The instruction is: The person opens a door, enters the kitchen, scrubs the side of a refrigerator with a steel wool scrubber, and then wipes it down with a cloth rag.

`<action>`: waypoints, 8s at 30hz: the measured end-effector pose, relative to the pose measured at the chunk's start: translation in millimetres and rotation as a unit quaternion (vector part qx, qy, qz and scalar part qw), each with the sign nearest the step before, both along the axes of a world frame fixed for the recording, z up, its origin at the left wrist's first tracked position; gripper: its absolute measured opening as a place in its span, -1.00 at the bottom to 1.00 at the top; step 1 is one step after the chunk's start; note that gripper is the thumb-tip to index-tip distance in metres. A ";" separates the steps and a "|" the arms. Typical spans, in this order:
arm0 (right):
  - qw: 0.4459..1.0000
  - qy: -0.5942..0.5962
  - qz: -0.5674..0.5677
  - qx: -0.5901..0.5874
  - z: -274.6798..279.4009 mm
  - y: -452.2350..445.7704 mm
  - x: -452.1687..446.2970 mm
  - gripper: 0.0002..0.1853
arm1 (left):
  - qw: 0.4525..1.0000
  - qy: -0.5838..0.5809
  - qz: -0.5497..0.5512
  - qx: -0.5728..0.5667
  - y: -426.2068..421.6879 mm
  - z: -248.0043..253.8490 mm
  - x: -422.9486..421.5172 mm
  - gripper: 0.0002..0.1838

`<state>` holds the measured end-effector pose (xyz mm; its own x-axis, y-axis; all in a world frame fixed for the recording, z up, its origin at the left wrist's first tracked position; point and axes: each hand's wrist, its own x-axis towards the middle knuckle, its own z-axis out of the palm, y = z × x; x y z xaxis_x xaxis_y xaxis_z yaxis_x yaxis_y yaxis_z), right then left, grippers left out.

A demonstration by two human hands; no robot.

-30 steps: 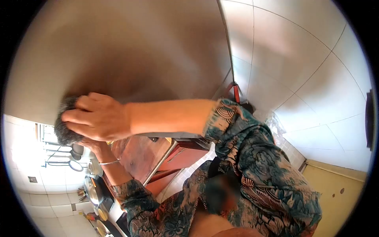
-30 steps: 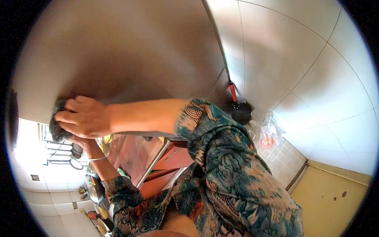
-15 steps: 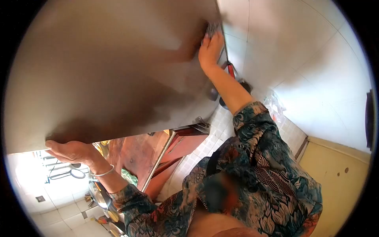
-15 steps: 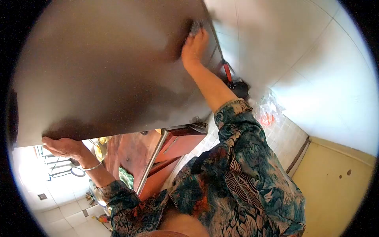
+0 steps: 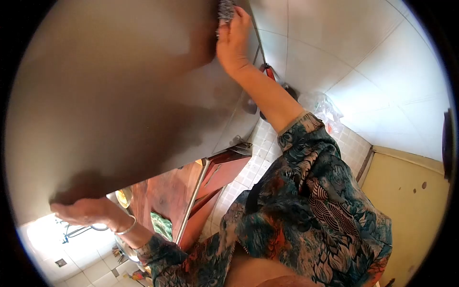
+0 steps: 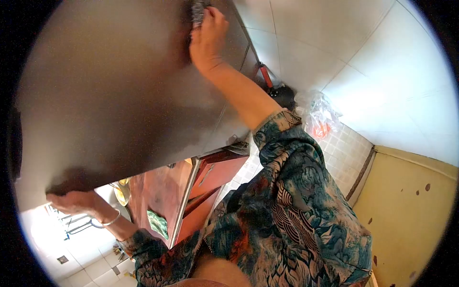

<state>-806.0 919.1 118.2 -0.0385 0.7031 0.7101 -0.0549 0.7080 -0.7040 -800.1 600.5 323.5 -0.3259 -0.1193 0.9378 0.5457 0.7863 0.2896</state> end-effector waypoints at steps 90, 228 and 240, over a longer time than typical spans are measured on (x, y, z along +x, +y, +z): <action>0.915 -0.288 -0.104 -0.265 -210.2 -155.3 44.2 -0.64 | 0.996 0.023 -0.019 0.080 8.0 7.0 21.1 -0.55; 0.584 -0.552 0.595 0.003 -280.0 -594.3 1.4 -0.39 | 0.489 -0.168 -0.007 0.856 -537.6 -362.8 446.0 -0.75; 0.157 -0.535 0.778 -0.290 -140.9 -805.1 169.8 -0.61 | 0.472 -0.067 0.109 0.872 -572.6 -335.6 480.4 -0.84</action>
<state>-636.2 114.0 -22.7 -0.3640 -0.8137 -0.4532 0.5246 0.2230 -0.8216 -319.7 27.9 -12.2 -0.1702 -0.7169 -0.6761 0.3908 -0.6790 0.6215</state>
